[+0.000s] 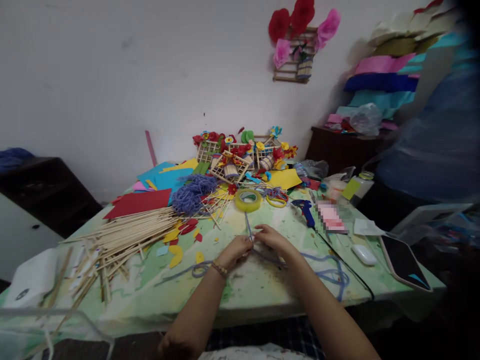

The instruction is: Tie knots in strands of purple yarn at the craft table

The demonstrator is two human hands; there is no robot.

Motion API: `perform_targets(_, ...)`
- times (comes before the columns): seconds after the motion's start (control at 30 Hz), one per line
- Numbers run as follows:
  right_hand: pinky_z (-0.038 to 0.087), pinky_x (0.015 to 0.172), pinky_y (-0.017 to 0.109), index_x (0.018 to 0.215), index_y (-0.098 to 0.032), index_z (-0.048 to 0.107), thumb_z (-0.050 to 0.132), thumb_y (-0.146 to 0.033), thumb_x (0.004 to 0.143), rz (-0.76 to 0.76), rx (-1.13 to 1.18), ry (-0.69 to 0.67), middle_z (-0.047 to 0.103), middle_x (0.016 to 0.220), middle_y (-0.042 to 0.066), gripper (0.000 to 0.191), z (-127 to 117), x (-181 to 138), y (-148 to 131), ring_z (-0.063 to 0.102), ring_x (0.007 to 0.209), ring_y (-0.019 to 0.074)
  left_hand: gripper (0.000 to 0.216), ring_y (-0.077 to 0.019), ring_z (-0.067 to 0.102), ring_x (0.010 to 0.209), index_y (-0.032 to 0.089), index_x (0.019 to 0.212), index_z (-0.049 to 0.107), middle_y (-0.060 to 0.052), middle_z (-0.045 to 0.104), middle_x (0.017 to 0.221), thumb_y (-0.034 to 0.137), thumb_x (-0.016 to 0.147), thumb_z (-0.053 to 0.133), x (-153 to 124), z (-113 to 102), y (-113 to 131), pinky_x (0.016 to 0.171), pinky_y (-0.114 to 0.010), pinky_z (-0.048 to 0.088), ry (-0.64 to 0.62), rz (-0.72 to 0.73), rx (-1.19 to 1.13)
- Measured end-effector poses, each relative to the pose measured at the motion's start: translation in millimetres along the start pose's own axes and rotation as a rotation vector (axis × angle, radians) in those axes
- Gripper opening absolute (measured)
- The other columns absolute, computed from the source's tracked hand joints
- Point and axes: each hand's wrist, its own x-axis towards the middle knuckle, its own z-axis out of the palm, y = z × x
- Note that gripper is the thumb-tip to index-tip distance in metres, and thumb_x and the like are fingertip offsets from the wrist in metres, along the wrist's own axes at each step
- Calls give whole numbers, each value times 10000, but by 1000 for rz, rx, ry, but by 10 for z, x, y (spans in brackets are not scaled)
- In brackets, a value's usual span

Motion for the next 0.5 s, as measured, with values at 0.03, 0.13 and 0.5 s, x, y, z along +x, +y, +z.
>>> perform_targets(0.03, 261, 416, 174, 900, -154, 528, 568, -205, 690, 31, 80, -2, 547, 628, -15, 219, -45, -23, 6, 411, 468, 61, 173, -53, 233, 306, 185, 507, 358, 72, 303, 347, 199, 652, 451, -16, -9, 14, 370, -217, 137, 8, 5, 9)
perform_targets(0.13, 181, 353, 162, 843, -135, 525, 490, -175, 730, 114, 266, -61, 475, 538, -31, 125, -137, -92, 43, 315, 384, 47, 154, -56, 236, 319, 184, 522, 368, 79, 292, 352, 177, 643, 463, -69, -29, 56, 380, -219, 145, 68, 22, 51)
perform_targets(0.5, 88, 306, 104, 522, -147, 350, 423, -140, 728, 349, 705, -609, 276, 404, -69, 219, 183, -247, 144, 168, 335, 14, 159, -168, 518, 663, 153, 836, 464, -73, 560, 734, 277, 736, 456, -409, 189, -59, 582, -259, 338, 469, 155, 609)
